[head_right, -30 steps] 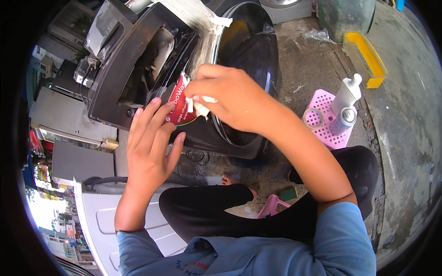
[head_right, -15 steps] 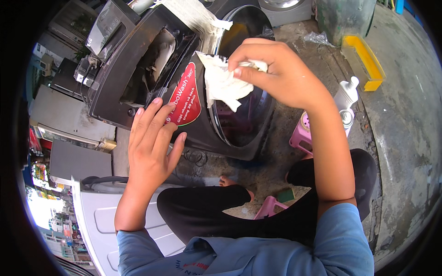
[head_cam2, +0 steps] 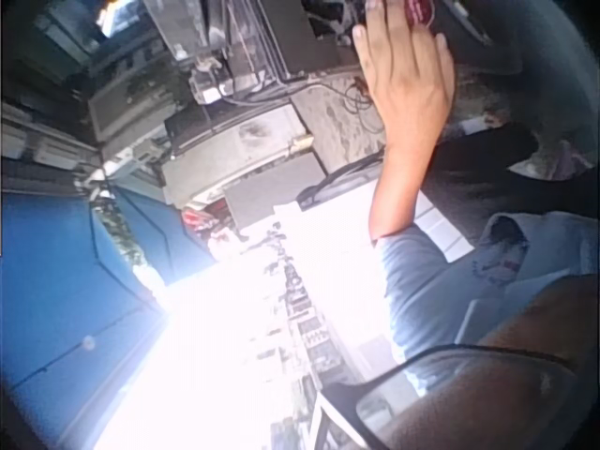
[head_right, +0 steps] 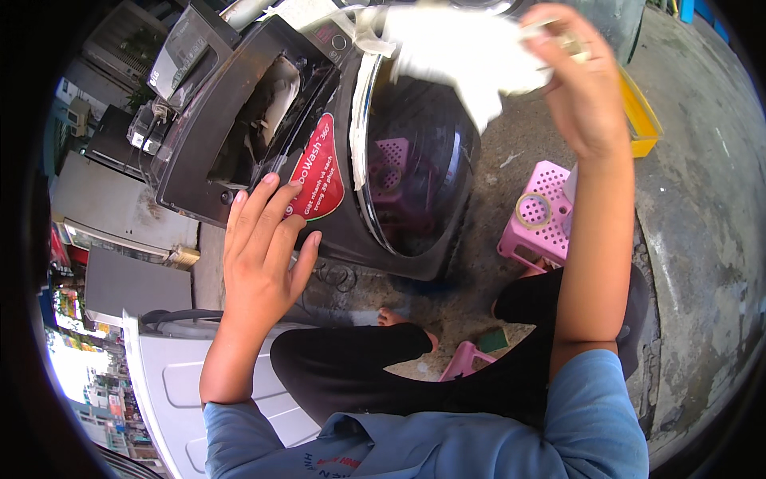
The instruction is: The person applies masking tape to the edges of a washing machine door, sprays a substance onto the taped area, and then removes the tape to reveal a clean edge. The person handles the tape and spray can with both hands while seated on the ground.
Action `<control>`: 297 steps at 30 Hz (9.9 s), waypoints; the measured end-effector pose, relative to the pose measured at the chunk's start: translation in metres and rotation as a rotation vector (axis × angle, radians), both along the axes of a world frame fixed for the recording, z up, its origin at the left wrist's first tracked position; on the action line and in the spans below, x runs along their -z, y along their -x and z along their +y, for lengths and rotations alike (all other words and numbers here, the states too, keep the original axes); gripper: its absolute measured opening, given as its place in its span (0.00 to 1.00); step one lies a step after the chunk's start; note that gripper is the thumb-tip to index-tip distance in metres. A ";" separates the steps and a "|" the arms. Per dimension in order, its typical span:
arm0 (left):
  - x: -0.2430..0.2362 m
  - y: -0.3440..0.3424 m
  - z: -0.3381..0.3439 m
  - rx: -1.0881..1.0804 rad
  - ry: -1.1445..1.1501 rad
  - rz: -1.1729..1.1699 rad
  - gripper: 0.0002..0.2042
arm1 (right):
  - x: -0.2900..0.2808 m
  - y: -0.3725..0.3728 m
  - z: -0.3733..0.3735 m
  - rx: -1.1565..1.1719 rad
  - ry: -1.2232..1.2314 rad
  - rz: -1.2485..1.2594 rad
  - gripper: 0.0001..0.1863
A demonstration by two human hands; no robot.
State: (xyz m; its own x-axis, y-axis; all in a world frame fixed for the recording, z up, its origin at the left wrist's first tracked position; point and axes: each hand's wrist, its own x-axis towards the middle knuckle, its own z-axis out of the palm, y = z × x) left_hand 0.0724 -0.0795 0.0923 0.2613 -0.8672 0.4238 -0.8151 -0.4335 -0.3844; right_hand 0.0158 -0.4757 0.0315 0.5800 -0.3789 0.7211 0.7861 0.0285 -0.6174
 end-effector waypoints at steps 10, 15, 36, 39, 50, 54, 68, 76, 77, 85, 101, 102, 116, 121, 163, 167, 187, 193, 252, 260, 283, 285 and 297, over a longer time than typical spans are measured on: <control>-0.010 0.008 -0.002 0.045 0.035 0.068 0.11 | -0.017 0.013 0.004 0.087 -0.245 -0.013 0.15; -0.060 0.015 -0.016 0.158 0.076 0.181 0.11 | -0.024 0.017 0.019 0.026 -0.301 -0.076 0.14; -0.164 -0.162 -0.185 -0.125 -0.219 -0.255 0.13 | -0.035 0.090 -0.016 -0.062 -0.313 -0.508 0.17; -0.203 -0.193 -0.172 0.046 0.276 -0.342 0.12 | -0.029 0.075 -0.007 -0.020 -0.330 -0.438 0.15; -0.089 0.004 -0.170 0.407 0.158 0.913 0.41 | -0.029 0.064 0.024 0.120 0.057 0.024 0.10; -0.022 0.055 -0.125 0.363 0.415 1.371 0.54 | -0.036 0.068 0.069 -0.153 0.257 0.171 0.09; 0.085 0.097 -0.005 0.177 1.241 1.760 0.33 | 0.006 0.062 0.201 0.141 0.670 0.061 0.20; 0.100 0.098 0.016 0.342 1.370 1.547 0.36 | 0.019 0.059 0.237 0.132 0.623 0.027 0.26; 0.103 0.098 0.016 0.379 1.424 1.574 0.37 | 0.022 0.057 0.244 0.160 0.614 -0.001 0.28; 0.121 0.097 0.039 0.366 1.656 1.633 0.26 | 0.041 0.059 0.261 0.145 0.721 0.056 0.27; 0.119 0.080 0.043 0.319 1.576 1.550 0.31 | -0.002 -0.036 0.173 0.505 0.181 0.166 0.19; 0.118 0.080 0.039 0.310 1.550 1.569 0.32 | -0.003 -0.056 0.159 0.489 0.133 0.307 0.25; 0.136 0.076 0.018 0.284 1.331 1.847 0.40 | 0.008 -0.097 0.145 0.284 0.087 0.335 0.12; 0.143 0.074 0.014 0.293 1.372 1.802 0.38 | 0.017 -0.056 0.159 0.323 0.324 0.044 0.04; 0.146 0.061 0.063 0.212 1.122 1.623 0.32 | 0.032 -0.052 0.248 0.544 0.497 0.337 0.46; 0.147 0.060 0.064 0.206 1.120 1.644 0.32 | 0.034 -0.049 0.253 0.561 0.518 0.312 0.43; 0.146 0.066 0.060 0.232 1.097 1.628 0.32 | 0.040 -0.045 0.246 0.129 -0.249 0.171 0.11; 0.145 0.070 0.061 0.262 1.115 1.603 0.33 | 0.036 -0.055 0.260 0.378 0.029 0.088 0.19; 0.157 0.072 0.062 0.370 1.023 1.662 0.33 | 0.034 -0.108 0.223 0.476 -0.216 0.264 0.49; 0.153 0.074 0.057 0.383 1.073 1.747 0.28 | 0.026 -0.108 0.225 0.369 -0.294 0.287 0.46; 0.160 0.077 0.053 0.194 1.127 1.755 0.30 | 0.050 -0.050 0.264 0.236 -0.022 0.099 0.39; 0.162 0.077 0.057 0.188 1.108 1.728 0.30 | 0.046 -0.046 0.270 0.237 -0.017 0.161 0.40; 0.164 0.078 0.068 0.151 1.113 1.721 0.30 | 0.039 -0.044 0.284 0.291 0.002 0.079 0.40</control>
